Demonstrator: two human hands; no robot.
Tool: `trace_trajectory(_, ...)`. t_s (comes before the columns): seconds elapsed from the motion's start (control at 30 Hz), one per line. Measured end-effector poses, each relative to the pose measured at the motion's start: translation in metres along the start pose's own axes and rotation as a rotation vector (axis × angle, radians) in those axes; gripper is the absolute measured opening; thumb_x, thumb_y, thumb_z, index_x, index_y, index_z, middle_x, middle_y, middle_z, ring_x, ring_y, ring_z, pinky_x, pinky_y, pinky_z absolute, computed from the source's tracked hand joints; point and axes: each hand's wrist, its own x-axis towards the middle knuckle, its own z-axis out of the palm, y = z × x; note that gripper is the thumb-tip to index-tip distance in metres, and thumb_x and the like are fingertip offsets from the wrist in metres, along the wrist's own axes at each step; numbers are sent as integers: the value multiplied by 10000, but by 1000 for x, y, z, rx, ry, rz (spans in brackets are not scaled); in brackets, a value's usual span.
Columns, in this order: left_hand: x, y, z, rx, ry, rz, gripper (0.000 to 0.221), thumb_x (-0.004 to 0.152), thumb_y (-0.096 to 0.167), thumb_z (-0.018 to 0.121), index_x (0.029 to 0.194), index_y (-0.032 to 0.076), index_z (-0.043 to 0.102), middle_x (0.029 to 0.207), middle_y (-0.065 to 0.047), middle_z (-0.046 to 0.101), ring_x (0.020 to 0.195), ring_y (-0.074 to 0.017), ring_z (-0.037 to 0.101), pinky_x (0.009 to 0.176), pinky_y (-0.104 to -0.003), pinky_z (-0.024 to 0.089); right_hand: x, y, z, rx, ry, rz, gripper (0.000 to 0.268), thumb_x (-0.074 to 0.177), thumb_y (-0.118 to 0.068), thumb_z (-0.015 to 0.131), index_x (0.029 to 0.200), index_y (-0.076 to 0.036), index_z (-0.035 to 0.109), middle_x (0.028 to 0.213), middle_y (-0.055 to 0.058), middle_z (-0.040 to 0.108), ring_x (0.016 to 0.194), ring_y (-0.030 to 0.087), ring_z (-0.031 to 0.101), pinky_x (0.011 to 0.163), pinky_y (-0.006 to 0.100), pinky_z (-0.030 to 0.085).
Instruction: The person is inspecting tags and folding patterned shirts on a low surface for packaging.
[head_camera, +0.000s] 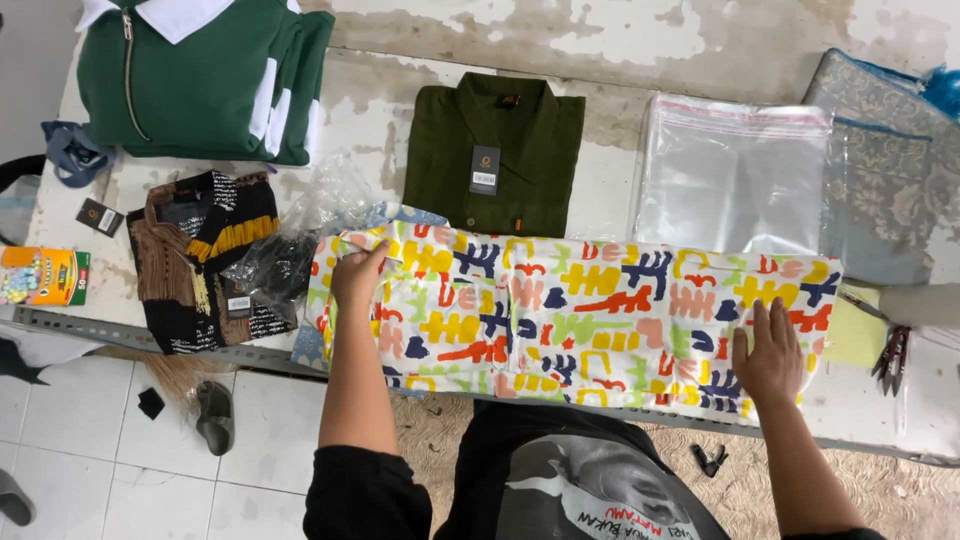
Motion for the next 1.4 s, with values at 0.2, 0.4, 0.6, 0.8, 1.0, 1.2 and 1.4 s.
trace_trajectory(0.2, 54, -5, -12, -408, 300, -10, 287, 930, 311, 709, 1091, 86, 787, 986, -48, 784, 808, -199, 718, 659, -356, 580, 59, -1, -9, 3, -82, 88, 665, 1053, -408, 237, 1646, -129, 123, 1720, 149, 88, 1578, 353, 66, 1237, 557, 147)
trace_trajectory(0.4, 87, -12, -10, -396, 467, 394, 107, 955, 145, 692, 942, 65, 763, 882, -84, 774, 789, -200, 720, 672, -353, 565, 74, -10, -14, -16, -173, 193, 665, 1043, -381, 207, 1650, -144, 73, 1730, 112, 22, 1588, 305, 25, 1245, 547, 124)
trace_trajectory(0.6, 58, 12, -33, -514, 41, 354, 1000, 810, -132, 727, 1624, 158, 224, 1312, -163, 636, 1031, -235, 685, 888, -340, 590, 80, -7, -15, -52, -217, 197, 675, 1037, -395, 217, 1645, -122, 107, 1732, 117, 38, 1587, 311, 40, 1214, 598, 145)
trace_trajectory(0.8, 60, 15, -32, -112, 464, 877, 253, 898, -144, 713, 1097, 0, 772, 1173, -120, 509, 1028, -272, 603, 800, -352, 660, 79, 2, -24, -306, -80, 89, 618, 1019, -449, 423, 1587, -212, 375, 1593, 191, 417, 1299, 470, 505, 910, 588, 522)
trace_trajectory(1.0, 93, 4, -16, 403, 607, 802, 188, 836, -4, 789, 989, 103, 815, 1115, -38, 600, 1077, -292, 522, 872, -454, 518, 96, 25, -12, -293, 197, -90, 516, 1069, -285, 497, 1574, -182, 527, 1669, 232, 405, 1405, 474, 457, 972, 621, 462)
trace_trajectory(1.2, 95, 18, -15, 470, 901, 810, 88, 838, 5, 830, 830, 85, 794, 1004, -59, 626, 976, -272, 540, 833, -430, 482, 119, 21, -8, -185, -218, 141, 660, 1018, -433, 177, 1640, -288, 10, 1730, 45, -98, 1591, 259, -108, 1246, 577, -36)
trace_trajectory(1.4, 12, 28, 23, 402, 784, 1080, 419, 1050, 257, 536, 1451, 153, 601, 1505, -149, 573, 1393, -370, 511, 1191, -589, 328, 75, -43, -29, -24, 47, 200, 839, 996, -624, 36, 1639, -86, -16, 1715, 156, -91, 1579, 282, -136, 1268, 487, -110)
